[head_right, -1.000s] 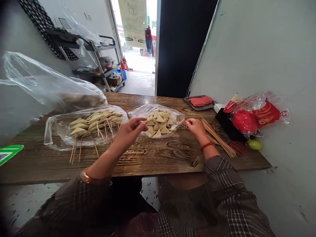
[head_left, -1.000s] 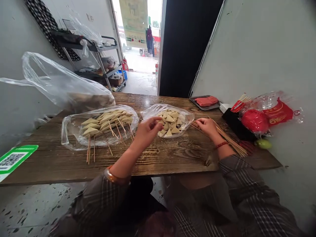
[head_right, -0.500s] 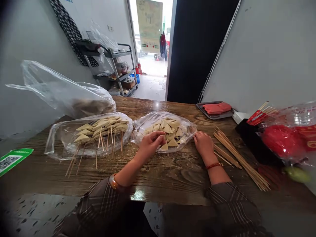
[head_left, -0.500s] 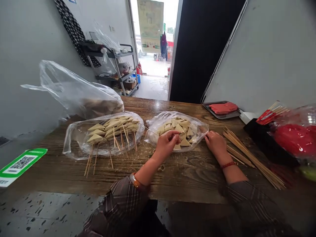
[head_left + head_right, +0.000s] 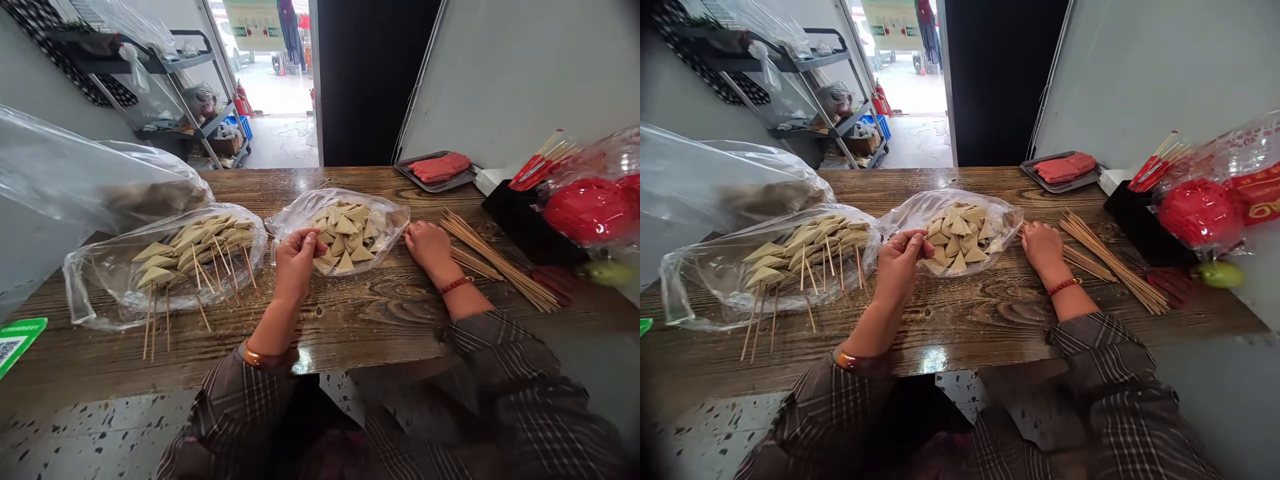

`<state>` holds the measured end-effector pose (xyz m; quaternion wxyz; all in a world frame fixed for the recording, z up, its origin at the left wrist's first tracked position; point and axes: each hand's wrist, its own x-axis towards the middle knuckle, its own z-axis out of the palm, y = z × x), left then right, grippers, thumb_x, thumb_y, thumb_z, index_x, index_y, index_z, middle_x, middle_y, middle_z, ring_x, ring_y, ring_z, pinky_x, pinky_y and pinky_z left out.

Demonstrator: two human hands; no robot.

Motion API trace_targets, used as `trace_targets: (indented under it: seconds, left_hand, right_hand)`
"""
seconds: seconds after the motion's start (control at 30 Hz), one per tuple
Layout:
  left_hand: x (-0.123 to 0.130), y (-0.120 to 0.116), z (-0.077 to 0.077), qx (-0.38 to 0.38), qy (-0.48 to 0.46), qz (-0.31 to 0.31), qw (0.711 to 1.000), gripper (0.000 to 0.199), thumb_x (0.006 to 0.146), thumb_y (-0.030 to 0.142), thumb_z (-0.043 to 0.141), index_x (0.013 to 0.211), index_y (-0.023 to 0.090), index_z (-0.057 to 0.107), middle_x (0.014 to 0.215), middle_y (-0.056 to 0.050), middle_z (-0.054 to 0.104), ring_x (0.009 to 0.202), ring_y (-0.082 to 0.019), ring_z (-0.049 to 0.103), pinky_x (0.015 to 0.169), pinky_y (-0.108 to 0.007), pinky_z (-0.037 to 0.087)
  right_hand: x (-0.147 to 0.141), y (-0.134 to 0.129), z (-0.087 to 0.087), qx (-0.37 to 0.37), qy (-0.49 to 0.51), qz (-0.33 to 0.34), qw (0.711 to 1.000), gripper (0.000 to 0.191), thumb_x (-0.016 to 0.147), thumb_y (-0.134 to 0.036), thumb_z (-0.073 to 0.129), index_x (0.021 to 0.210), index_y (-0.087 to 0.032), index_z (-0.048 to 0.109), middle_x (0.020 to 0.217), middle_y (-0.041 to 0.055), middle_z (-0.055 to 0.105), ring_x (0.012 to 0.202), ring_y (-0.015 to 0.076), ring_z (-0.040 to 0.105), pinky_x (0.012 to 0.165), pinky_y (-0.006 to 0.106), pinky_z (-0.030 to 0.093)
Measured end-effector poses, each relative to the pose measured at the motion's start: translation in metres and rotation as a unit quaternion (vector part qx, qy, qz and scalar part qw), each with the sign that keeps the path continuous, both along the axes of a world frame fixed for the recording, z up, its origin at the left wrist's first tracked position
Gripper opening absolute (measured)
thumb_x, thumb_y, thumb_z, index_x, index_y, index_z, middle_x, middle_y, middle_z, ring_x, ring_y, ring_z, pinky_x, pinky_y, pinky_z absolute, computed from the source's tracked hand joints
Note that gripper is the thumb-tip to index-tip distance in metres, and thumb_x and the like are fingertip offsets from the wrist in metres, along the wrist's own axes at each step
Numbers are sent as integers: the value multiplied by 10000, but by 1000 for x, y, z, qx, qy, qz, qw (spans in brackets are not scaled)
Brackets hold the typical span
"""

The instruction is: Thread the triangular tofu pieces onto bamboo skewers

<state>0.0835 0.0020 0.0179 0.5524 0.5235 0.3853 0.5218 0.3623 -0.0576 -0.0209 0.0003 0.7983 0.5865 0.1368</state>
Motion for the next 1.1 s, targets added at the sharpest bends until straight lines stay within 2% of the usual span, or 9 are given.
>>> trace_targets:
  seconds: [0.23, 0.37, 0.5, 0.6, 0.7, 0.77, 0.9, 1.1]
  left_hand:
    - [-6, 5, -5, 73, 73, 29, 994, 214, 854, 316, 580, 960, 145, 652, 678, -2, 652, 633, -109, 606, 659, -243, 498]
    - [-9, 8, -11, 134, 206, -1, 969, 215, 893, 282, 523, 1002, 165, 666, 746, -28, 687, 694, -140, 631, 685, -263, 487]
    - [-10, 7, -14, 241, 372, -13, 896, 241, 927, 250, 480, 1025, 172, 686, 904, -82, 716, 844, -202, 647, 774, -318, 482]
    - [-9, 3, -12, 319, 489, 2, 812, 285, 949, 207, 429, 1050, 146, 688, 1021, -142, 704, 980, -260, 621, 880, -386, 462]
    - [-7, -3, -11, 351, 579, -3, 736, 261, 929, 159, 447, 1020, 153, 692, 1070, -146, 693, 1039, -278, 593, 904, -413, 441]
    - [-5, -7, -12, 350, 611, -3, 710, 240, 921, 154, 465, 997, 154, 692, 1099, -143, 681, 1052, -280, 585, 879, -414, 442]
    - [-2, -10, -18, 341, 633, 5, 695, 247, 934, 176, 455, 1000, 137, 689, 1117, -157, 663, 1049, -297, 579, 861, -441, 441]
    - [-1, -14, -21, 317, 624, -1, 715, 245, 934, 208, 474, 999, 113, 690, 1077, -187, 652, 1052, -316, 573, 858, -463, 443]
  right_hand:
    - [5, -4, -1, 11, 31, 19, 999, 261, 972, -324, 477, 937, -171, 686, 1001, 124, 696, 897, 240, 606, 715, 338, 379]
    - [4, -2, -2, 13, 18, 16, 1000, 264, 971, -291, 465, 942, -148, 685, 998, 144, 693, 895, 247, 603, 719, 341, 373]
    - [3, -1, -3, 11, 16, 6, 1000, 291, 981, -285, 433, 967, -134, 681, 1004, 153, 691, 889, 248, 615, 704, 339, 374]
    - [11, -5, -5, 20, 59, 22, 998, 273, 964, -343, 487, 959, -168, 697, 985, 111, 701, 880, 235, 625, 688, 324, 381]
    - [23, -10, -7, 30, 85, 42, 995, 224, 929, -323, 536, 934, -187, 713, 964, 86, 707, 862, 221, 625, 686, 318, 389]
    - [28, -11, -8, 27, 78, 38, 996, 204, 916, -294, 546, 896, -184, 716, 940, 87, 708, 842, 219, 623, 681, 320, 386]
    - [28, -10, -10, 2, 53, 11, 999, 202, 922, -270, 530, 871, -181, 704, 930, 100, 712, 817, 223, 624, 637, 321, 351]
    - [45, -10, -24, -11, 65, 34, 997, 183, 905, -285, 533, 817, -203, 671, 881, 143, 709, 772, 254, 629, 616, 364, 354]
